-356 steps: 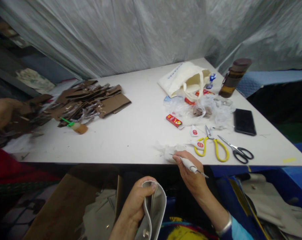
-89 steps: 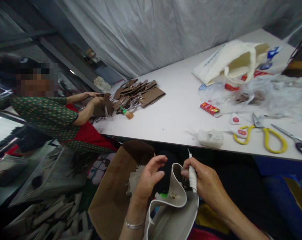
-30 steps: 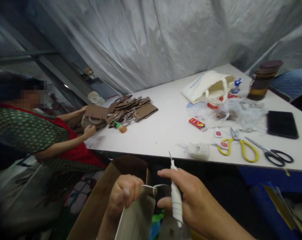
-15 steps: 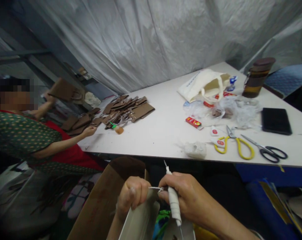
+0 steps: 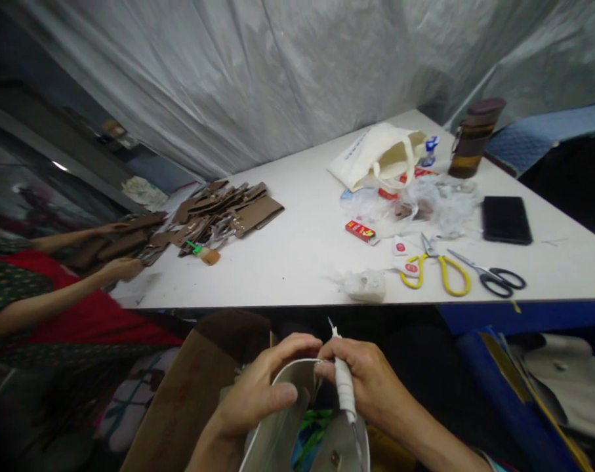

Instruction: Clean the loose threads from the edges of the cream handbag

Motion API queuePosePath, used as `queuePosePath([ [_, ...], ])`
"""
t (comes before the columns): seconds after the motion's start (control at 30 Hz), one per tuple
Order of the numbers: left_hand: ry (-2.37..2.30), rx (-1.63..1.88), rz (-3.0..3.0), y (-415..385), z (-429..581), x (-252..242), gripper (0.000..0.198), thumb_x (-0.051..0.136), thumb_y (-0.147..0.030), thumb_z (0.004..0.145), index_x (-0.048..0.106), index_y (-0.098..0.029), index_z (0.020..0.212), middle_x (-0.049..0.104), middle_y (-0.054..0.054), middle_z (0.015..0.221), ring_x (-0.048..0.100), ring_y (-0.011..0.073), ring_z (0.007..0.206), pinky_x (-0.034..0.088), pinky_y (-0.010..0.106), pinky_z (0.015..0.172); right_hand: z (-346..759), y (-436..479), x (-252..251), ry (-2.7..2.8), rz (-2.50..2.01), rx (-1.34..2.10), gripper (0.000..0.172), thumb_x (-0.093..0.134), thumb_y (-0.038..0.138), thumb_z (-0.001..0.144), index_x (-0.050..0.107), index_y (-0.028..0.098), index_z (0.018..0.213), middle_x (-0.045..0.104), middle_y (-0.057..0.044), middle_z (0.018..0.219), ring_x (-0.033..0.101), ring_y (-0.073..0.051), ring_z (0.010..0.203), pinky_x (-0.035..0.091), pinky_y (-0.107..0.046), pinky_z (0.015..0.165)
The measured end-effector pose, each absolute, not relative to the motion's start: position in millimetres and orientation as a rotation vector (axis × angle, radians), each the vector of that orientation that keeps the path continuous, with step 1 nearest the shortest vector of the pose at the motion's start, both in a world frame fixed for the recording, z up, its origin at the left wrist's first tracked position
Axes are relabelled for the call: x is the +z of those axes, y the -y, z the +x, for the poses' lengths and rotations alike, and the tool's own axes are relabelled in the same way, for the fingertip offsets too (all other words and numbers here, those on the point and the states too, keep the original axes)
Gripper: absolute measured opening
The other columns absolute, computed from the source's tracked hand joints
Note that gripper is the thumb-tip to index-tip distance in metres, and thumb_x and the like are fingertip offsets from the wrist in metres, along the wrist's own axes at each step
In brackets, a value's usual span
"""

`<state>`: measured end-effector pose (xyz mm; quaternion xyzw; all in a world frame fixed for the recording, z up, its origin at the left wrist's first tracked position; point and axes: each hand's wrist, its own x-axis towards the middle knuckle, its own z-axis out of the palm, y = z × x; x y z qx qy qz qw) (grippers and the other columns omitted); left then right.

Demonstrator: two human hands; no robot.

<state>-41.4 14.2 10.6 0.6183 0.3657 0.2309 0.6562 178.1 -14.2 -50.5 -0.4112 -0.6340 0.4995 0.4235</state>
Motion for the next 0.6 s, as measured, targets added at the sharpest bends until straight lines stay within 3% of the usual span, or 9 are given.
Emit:
queuePosePath([
  [0.2,-0.825,0.441,1.231,-41,-44,-7,0.073,0.053,-0.075,0.090,0.071,-0.014,0.127,0.070,0.016,0.117,0.064,0.0353,0.112,0.050,0.044,0.097,181,9,-63,1.573,-1.056,1.224,0.029,0.066,0.043,0.099,0.071,0.019,0.083,0.068,0.000,0.075,0.060,-0.013,0.066,0.042,-0.022,0.062],
  [0.33,-0.906,0.242,1.516,-48,-33,-7,0.049,0.072,-0.045,0.086,0.072,-0.017,0.126,0.069,0.011,0.118,0.063,0.0310,0.113,0.047,0.039,0.100,180,8,-74,1.535,-1.124,1.198,0.025,0.065,0.039,0.100,0.072,0.020,0.086,0.067,0.000,0.075,0.060,-0.014,0.065,0.042,-0.023,0.061],
  [0.43,-1.019,0.195,1.520,-43,-20,-9,0.055,0.077,-0.017,0.071,0.070,-0.018,0.126,0.068,0.008,0.120,0.063,0.0276,0.112,0.046,0.036,0.099,178,8,-84,1.473,-1.181,1.229,0.023,0.063,0.038,0.100,0.072,0.020,0.089,0.068,0.000,0.076,0.062,-0.014,0.066,0.044,-0.023,0.062],
  [0.5,-1.131,0.239,1.463,-39,-13,-18,0.052,0.076,-0.012,0.068,0.073,-0.018,0.120,0.070,0.007,0.116,0.064,0.0268,0.109,0.047,0.035,0.097,175,7,-89,1.440,-1.191,1.262,0.023,0.063,0.038,0.100,0.072,0.020,0.089,0.069,0.000,0.077,0.062,-0.014,0.066,0.044,-0.023,0.062],
  [0.6,-1.320,0.336,1.377,-35,-4,-34,0.032,0.077,-0.019,0.069,0.077,-0.014,0.101,0.072,0.007,0.099,0.065,0.0251,0.094,0.049,0.033,0.085,175,6,-93,1.407,-1.181,1.329,0.027,0.061,0.041,0.101,0.072,0.020,0.088,0.068,0.000,0.076,0.062,-0.014,0.066,0.045,-0.022,0.061],
])
